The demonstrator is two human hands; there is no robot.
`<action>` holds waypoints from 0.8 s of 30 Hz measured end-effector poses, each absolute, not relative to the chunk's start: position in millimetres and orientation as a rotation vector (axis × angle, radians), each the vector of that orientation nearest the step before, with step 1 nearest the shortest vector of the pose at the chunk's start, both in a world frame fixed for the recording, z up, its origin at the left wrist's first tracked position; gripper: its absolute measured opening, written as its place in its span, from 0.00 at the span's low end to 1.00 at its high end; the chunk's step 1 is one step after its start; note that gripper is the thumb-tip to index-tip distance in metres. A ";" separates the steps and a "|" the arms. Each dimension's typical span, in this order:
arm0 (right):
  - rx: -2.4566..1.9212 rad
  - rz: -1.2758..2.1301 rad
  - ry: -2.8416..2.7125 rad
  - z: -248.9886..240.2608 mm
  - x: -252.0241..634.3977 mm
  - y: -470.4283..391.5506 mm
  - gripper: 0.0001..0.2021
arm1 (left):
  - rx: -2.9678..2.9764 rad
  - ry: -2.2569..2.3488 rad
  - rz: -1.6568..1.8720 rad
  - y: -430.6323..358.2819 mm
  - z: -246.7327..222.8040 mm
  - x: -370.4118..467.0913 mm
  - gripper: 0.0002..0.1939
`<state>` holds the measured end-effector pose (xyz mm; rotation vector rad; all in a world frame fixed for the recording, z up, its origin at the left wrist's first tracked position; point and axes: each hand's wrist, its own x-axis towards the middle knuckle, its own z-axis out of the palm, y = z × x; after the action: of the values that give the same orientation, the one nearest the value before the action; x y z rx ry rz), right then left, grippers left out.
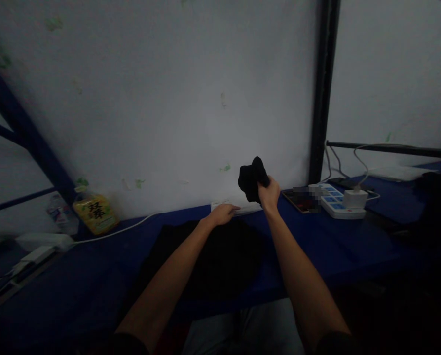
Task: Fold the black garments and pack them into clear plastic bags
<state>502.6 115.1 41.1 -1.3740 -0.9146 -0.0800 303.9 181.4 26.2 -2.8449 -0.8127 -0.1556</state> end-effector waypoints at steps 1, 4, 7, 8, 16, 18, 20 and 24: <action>-1.356 -0.106 -0.913 42.8 499.4 112.0 0.18 | -2.821 -0.808 -0.166 181.6 32.9 302.3 0.21; -1.301 -0.183 -0.930 46.2 491.4 105.0 0.18 | -2.782 -0.774 -0.178 177.4 58.6 293.8 0.18; -1.283 -0.225 -0.960 46.1 486.2 103.5 0.18 | -2.673 -0.645 -0.124 161.9 80.4 276.2 0.15; -1.295 -0.226 -0.976 45.5 484.2 103.9 0.18 | -2.624 -0.597 -0.097 154.3 84.1 268.3 0.14; -1.449 -0.234 -1.380 41.2 432.3 101.3 0.21 | -2.894 -0.524 0.040 114.3 60.1 208.6 0.10; -1.457 -0.234 -1.547 37.4 414.3 100.0 0.23 | -2.963 -0.519 -0.049 119.4 49.9 201.7 0.09; -1.414 -0.209 -1.723 31.7 401.3 99.8 0.26 | -3.031 -0.574 -0.146 127.2 39.4 197.0 0.12; -1.221 -0.175 -1.951 21.6 392.9 97.5 0.27 | -3.134 -0.807 -0.260 142.2 17.1 190.6 0.21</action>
<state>392.9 97.5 21.6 -1.2213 -1.9508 -0.1751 190.6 142.2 17.1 -3.1339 -0.8065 -0.2598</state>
